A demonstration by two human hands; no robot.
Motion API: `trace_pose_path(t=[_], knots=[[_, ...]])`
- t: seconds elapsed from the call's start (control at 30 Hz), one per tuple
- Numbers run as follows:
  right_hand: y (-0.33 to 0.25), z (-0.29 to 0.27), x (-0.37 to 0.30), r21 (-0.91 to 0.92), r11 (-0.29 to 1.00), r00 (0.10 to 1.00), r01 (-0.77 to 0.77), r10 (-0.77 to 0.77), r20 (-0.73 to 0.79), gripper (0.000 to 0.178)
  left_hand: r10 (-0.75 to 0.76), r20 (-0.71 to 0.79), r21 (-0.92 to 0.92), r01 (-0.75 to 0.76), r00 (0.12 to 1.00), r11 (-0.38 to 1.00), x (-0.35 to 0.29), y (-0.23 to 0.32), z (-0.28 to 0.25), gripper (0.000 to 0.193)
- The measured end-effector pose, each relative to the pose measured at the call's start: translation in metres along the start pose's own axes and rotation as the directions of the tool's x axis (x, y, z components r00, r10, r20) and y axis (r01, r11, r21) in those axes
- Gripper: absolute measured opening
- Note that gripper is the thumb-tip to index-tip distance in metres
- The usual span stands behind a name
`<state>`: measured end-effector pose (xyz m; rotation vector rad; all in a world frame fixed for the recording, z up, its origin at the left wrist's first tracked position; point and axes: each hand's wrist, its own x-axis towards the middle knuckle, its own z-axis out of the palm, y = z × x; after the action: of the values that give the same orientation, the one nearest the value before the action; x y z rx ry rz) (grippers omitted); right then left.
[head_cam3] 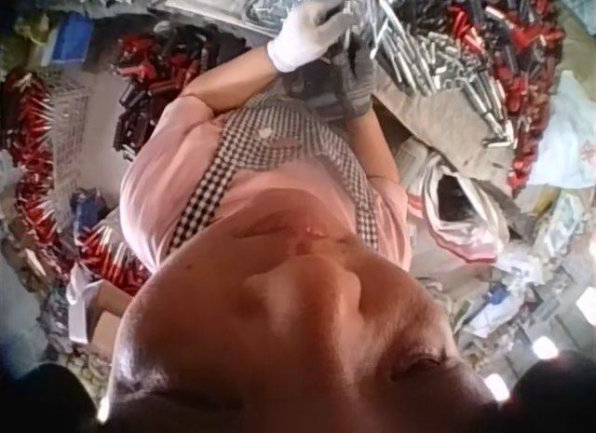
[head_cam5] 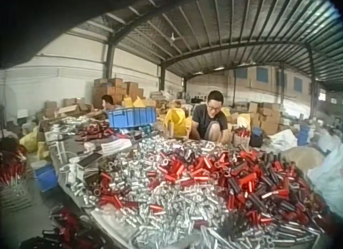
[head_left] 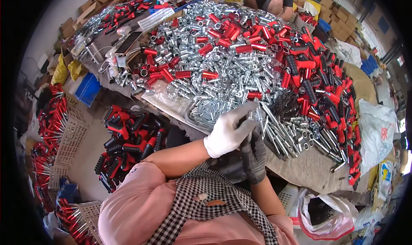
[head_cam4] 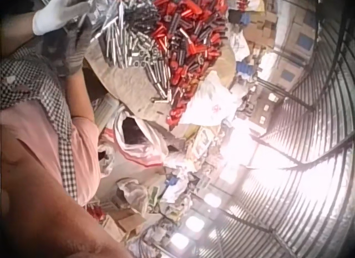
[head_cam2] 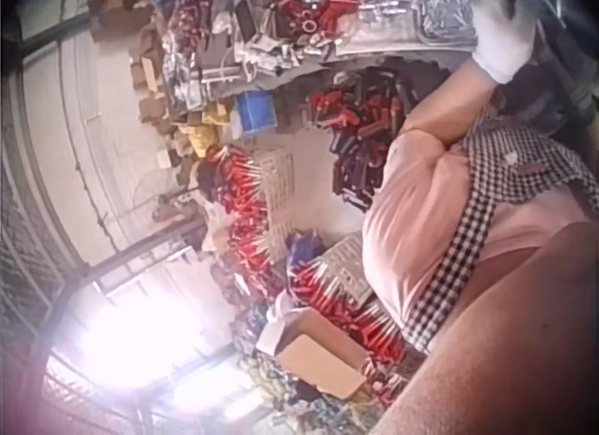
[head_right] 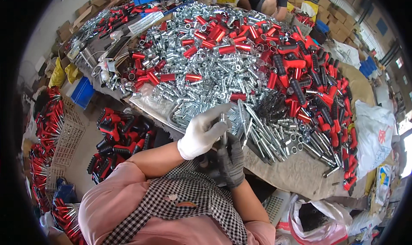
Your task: Assembling metal rods into red plastic handles at a manual workstation.
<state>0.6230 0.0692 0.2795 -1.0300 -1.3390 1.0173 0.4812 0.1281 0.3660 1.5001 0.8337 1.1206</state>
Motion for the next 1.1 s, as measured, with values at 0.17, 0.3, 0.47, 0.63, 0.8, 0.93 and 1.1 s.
trace_pose_path(t=[0.17, 0.3, 0.47, 0.63, 0.8, 0.93, 1.1], knots=[[-0.007, -0.005, -0.004, 0.133, 0.991, 0.997, -0.029, 0.018, 0.08, 0.053, -0.107, 0.063, -0.3, 0.122, 0.992, 0.946, 0.002, -0.002, 0.0, 0.052], [-0.005, -0.006, -0.001, 0.218, 0.962, 0.986, -0.166, 0.153, 0.073, 0.055, -0.043, 0.038, -0.252, 0.051, 0.998, 0.966, 0.011, -0.01, 0.005, 0.05], [0.006, -0.007, 0.012, 0.19, 0.981, 0.999, -0.049, 0.049, 0.001, 0.053, 0.426, 0.362, 0.138, -0.499, 0.829, 0.855, 0.038, -0.011, -0.007, 0.07], [0.029, -0.041, 0.031, 0.264, 0.958, 0.988, 0.113, -0.079, -0.134, 0.045, 0.118, 0.535, 0.418, -0.382, 0.837, 0.824, 0.135, 0.022, -0.035, 0.085], [-0.007, -0.045, 0.031, 0.17, 0.983, 0.987, 0.063, -0.037, -0.154, 0.039, 0.105, 0.021, 0.952, -0.052, 0.994, 0.3, 0.299, -0.01, -0.105, 0.048], [-0.01, -0.041, 0.02, 0.204, 0.979, 0.99, -0.027, 0.055, -0.131, 0.049, -0.212, 0.208, 0.961, -0.159, 0.955, 0.226, 0.361, -0.058, -0.126, 0.056], [-0.021, -0.034, 0.017, 0.358, 0.92, 0.966, -0.157, 0.218, -0.136, 0.036, 0.186, 0.173, 0.968, -0.202, 0.967, 0.147, 0.358, -0.052, -0.125, 0.045]])
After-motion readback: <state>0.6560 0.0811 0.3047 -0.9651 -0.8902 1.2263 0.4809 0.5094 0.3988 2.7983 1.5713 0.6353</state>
